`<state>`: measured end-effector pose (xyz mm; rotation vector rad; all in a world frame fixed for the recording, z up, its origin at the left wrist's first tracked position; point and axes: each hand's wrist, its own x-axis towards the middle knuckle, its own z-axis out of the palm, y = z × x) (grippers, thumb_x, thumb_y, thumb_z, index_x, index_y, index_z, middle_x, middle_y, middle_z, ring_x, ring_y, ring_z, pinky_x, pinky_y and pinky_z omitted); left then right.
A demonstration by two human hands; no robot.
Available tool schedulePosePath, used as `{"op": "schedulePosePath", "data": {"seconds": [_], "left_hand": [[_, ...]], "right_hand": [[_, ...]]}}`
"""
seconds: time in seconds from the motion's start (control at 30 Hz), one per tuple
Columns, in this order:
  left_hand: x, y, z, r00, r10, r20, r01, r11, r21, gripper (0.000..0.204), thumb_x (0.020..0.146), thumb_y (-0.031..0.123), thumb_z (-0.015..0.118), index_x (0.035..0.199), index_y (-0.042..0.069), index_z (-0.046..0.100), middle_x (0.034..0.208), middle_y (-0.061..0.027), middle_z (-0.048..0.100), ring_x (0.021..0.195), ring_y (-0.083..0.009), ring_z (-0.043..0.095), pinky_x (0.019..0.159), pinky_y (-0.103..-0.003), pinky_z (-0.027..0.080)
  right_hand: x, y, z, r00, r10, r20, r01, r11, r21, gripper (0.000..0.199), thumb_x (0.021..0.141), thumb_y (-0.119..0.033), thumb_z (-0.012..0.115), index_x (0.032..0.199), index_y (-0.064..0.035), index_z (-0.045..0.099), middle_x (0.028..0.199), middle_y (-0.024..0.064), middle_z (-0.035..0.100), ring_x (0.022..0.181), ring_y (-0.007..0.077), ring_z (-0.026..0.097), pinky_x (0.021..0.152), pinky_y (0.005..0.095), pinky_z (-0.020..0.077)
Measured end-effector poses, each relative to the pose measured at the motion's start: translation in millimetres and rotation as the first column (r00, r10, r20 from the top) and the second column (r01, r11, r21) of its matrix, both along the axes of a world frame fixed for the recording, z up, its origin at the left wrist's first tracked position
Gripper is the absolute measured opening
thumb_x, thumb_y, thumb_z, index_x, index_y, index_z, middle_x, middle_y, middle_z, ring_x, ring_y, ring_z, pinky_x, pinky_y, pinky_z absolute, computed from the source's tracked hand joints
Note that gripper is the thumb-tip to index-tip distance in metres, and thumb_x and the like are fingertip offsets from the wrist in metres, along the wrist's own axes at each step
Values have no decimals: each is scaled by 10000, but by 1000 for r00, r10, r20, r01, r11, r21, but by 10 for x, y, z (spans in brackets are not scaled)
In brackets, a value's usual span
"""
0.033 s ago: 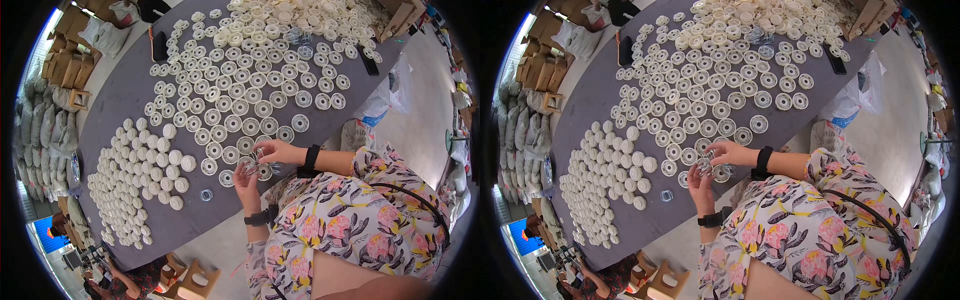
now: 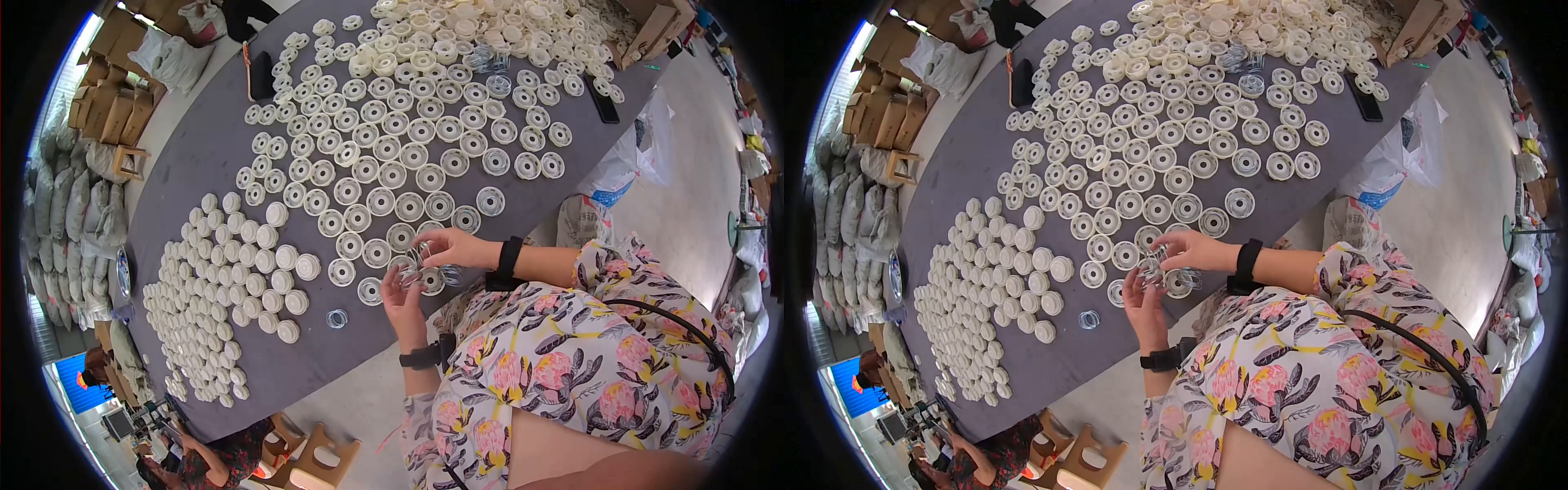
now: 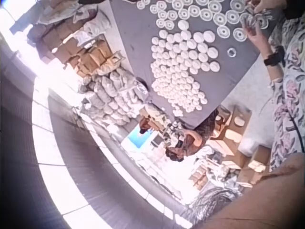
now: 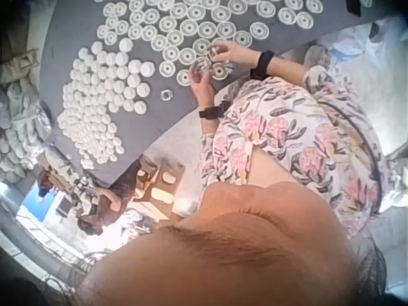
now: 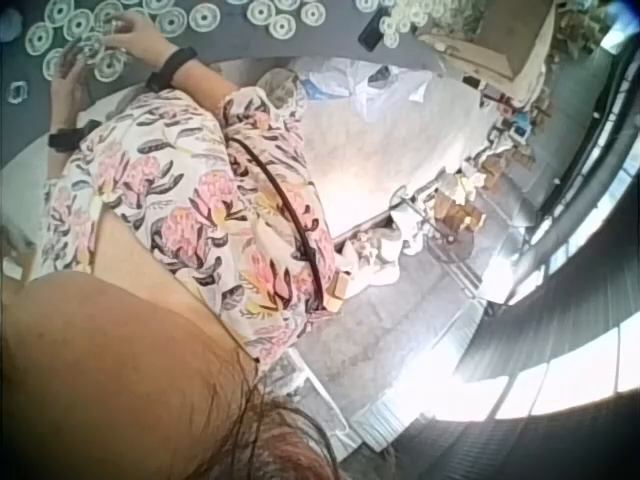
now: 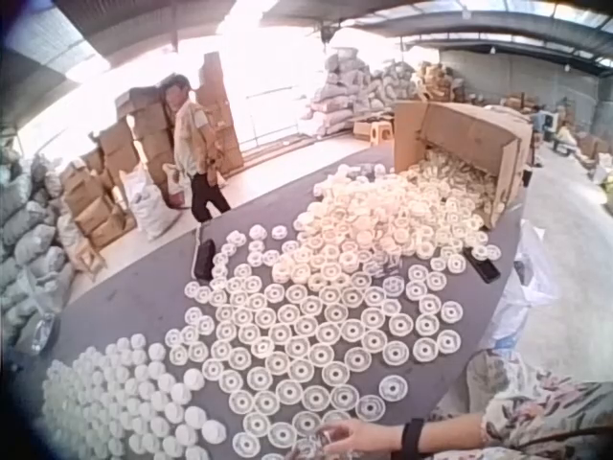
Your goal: The person sorts white plastic caps on a table and then inserts metal springs into the center of each cap one at a time.
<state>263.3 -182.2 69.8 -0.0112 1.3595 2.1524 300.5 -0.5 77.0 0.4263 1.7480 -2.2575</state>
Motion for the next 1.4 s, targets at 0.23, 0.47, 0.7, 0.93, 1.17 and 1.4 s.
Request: {"op": "schedulePosePath", "data": {"seconds": [0.23, 0.47, 0.7, 0.93, 1.17, 1.4], "left_hand": [[-28, -5, -8, 991, 95, -91, -99, 994, -48, 451, 795, -47, 573, 1216, 7, 419, 1110, -91, 520, 947, -165, 547, 800, -279, 473], [-93, -29, 95, 973, 62, -223, -99, 982, -162, 439, 781, -41, 599, 1192, -6, 449, 1092, -81, 522, 964, -149, 522, 852, -282, 430], [-148, -34, 91, 974, 61, -218, -93, 985, -142, 426, 785, -43, 595, 1185, -24, 452, 1069, -88, 535, 948, -140, 524, 818, -275, 448], [-157, -64, -32, 995, 57, 85, -44, 988, -148, 310, 857, 90, 553, 1150, 2, 502, 963, -61, 583, 713, -114, 564, 574, -240, 462], [-142, -101, -23, 841, -221, 494, 191, 975, 111, 261, 905, 291, 464, 1005, 66, 548, 859, -21, 592, 619, -107, 527, 498, -209, 389], [-182, -38, 21, 830, -71, 554, 50, 997, 51, 290, 898, 313, 476, 1024, 53, 500, 807, -47, 567, 606, -142, 546, 508, -240, 444]], "right_hand": [[7, 5, 67, 1000, 7, -18, -7, 999, -32, 434, 769, -162, 656, 1180, -98, 532, 941, 35, 560, 877, 108, 527, 796, 264, 430], [15, -9, -38, 985, 171, -36, -170, 985, 38, 423, 789, -242, 646, 1173, -95, 547, 880, 46, 594, 818, 107, 531, 747, 251, 425], [-18, 6, -6, 956, 290, 50, -293, 952, 89, 420, 800, -203, 643, 1178, -62, 528, 814, 3, 571, 780, 76, 514, 705, 240, 426], [-19, -8, 19, 980, 117, -158, -66, 953, 297, 462, 751, -298, 676, 1159, -141, 527, 868, 35, 570, 783, 134, 537, 701, 278, 435], [-55, -7, 132, 955, 250, -161, -28, 614, 789, 456, 733, -294, 665, 1144, -175, 506, 900, 86, 563, 781, 264, 592, 668, 366, 481], [-25, 2, 196, 930, 342, -132, -45, 463, 885, 433, 732, -343, 662, 1115, -198, 520, 813, 42, 550, 717, 232, 594, 593, 351, 484]]}}
